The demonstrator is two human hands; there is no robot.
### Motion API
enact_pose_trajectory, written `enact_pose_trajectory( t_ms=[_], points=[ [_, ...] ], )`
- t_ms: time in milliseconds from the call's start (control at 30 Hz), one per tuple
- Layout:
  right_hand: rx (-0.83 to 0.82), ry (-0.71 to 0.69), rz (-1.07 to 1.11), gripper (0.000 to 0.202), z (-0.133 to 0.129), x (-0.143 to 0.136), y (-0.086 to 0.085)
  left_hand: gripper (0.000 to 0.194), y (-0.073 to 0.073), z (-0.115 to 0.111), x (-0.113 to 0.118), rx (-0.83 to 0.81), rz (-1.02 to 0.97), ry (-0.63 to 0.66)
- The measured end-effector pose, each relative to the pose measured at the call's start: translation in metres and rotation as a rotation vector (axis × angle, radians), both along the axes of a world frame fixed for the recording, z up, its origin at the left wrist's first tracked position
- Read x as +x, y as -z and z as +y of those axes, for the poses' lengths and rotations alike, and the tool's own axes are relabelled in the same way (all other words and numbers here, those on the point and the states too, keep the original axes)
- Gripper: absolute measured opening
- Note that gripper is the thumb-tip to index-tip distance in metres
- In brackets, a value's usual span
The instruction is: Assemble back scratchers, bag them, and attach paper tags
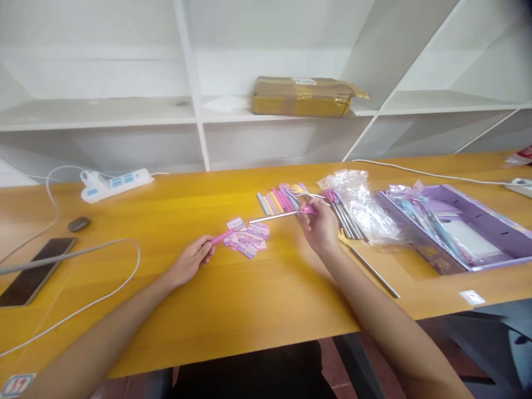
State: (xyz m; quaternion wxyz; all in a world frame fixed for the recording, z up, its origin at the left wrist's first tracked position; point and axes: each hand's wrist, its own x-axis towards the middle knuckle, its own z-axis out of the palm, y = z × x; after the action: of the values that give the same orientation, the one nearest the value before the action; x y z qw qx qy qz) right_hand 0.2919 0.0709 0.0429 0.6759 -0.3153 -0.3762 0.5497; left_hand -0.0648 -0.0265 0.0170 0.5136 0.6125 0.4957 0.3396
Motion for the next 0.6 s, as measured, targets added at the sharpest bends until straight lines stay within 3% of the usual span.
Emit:
enact_pose_trajectory(
  t_ms=[200, 333, 600],
  points=[
    [-0.202, -0.134, 0.076, 0.027, -0.006, -0.009, 0.024, 0.038, -0.002, -0.008, 0.002, 0.089, 0.093, 0.05],
    [-0.219, -0.187, 0.125, 0.027, -0.011, -0.012, 0.022, 0.037, -0.001, -0.009, 0.003, 0.11, 0.124, 0.056],
    [-0.155, -0.167, 0.084, 0.025, -0.019, -0.016, 0.015, 0.037, -0.004, -0.011, 0.004, 0.125, 0.164, 0.103]
  ],
)
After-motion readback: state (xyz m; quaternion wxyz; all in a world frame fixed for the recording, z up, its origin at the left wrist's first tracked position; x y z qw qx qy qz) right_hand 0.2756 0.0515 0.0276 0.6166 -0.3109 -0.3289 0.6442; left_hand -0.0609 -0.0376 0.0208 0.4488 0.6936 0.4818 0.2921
